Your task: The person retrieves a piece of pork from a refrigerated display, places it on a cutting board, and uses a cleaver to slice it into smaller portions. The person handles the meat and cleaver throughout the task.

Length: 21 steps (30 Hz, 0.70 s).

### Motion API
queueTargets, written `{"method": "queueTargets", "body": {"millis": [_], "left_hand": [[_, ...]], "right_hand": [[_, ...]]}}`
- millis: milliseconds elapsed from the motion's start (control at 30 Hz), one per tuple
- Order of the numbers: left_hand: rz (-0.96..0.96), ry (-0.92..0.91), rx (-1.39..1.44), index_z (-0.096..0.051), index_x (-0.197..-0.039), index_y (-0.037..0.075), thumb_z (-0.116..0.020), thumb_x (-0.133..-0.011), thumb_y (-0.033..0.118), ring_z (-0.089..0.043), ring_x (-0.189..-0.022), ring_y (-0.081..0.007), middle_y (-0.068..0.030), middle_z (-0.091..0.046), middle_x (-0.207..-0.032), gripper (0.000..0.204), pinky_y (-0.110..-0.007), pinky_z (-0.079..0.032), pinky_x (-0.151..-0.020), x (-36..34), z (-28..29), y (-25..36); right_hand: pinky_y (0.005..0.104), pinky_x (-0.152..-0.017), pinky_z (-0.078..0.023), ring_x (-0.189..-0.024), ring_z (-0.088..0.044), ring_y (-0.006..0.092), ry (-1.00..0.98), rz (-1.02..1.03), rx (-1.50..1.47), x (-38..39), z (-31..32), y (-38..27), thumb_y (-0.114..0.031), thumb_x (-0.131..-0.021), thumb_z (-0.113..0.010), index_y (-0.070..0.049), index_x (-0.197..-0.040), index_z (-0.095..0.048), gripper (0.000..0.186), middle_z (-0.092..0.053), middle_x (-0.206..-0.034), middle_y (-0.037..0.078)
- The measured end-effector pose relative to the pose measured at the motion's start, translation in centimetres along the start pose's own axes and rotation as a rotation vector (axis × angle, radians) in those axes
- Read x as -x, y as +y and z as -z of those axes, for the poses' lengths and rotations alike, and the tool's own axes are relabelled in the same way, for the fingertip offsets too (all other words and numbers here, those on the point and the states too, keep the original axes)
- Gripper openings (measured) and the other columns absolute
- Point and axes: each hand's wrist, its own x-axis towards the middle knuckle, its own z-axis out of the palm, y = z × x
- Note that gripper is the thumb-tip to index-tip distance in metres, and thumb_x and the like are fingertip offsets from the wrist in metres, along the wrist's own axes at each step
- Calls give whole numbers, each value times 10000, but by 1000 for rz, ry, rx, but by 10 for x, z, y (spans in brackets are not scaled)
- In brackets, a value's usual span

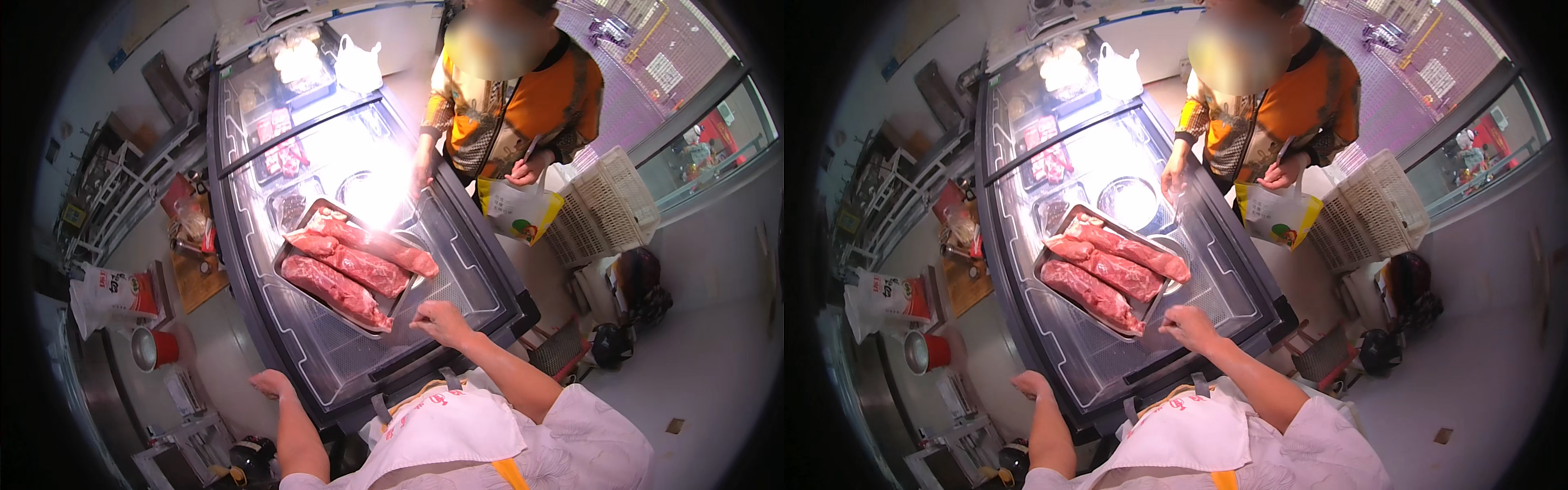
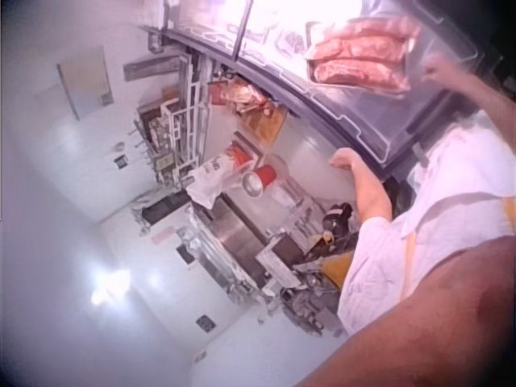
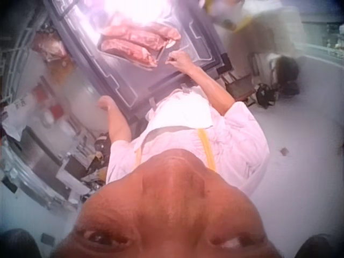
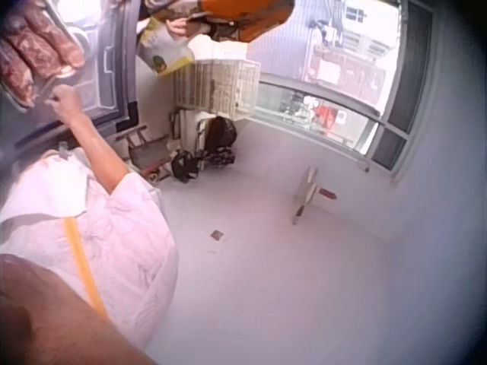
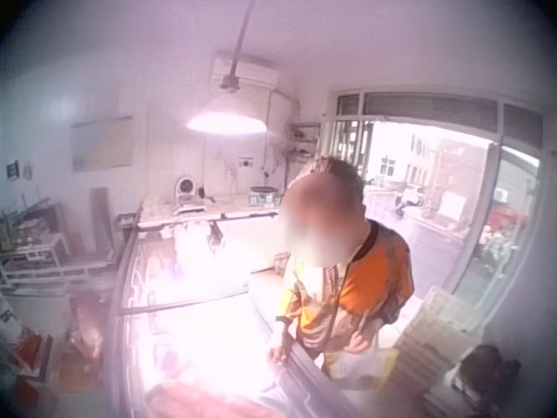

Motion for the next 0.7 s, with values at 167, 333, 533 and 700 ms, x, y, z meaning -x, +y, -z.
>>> {"method": "queueTargets", "body": {"millis": [167, 333, 533, 700], "left_hand": [[-65, 1, -34, -539, -1236, -25, -399, -1082, 208, -687, -1086, -465, -266, -661, -1211, 313, -584, -557, -903, -6, -4, -10], [-40, -17, 23, -590, -1206, -18, -376, -1094, 306, -695, -1060, -472, -257, -700, -1165, 404, -592, -542, -916, -6, 4, -22], [-11, -34, 25, -652, -1142, -22, -395, -1059, 366, -695, -1039, -487, -270, -729, -1102, 473, -615, -518, -932, -4, 18, -25], [-6, -48, 44, -679, -1095, -20, -407, -1037, 329, -701, -1028, -483, -266, -736, -1090, 447, -600, -529, -926, 5, 25, -19]], "right_hand": [[434, -712, -545, -756, -713, 339, 69, -168, -46, 53, 6, 13, -346, -967, -695, -40, -862, -736, 326, -726, -796, 151], [433, -668, -539, -620, -684, 315, 80, -506, -275, 87, 12, 6, -434, -1038, -604, -27, -821, -735, 479, -692, -672, 144], [400, -656, -526, -628, -673, 270, 122, -381, -54, 110, -10, 15, -479, -1036, -595, -3, -746, -708, 569, -674, -653, 124], [439, -715, -530, -692, -686, 349, 86, -348, 41, 120, -6, 25, -519, -1036, -560, 1, -748, -714, 614, -690, -695, 155]]}}
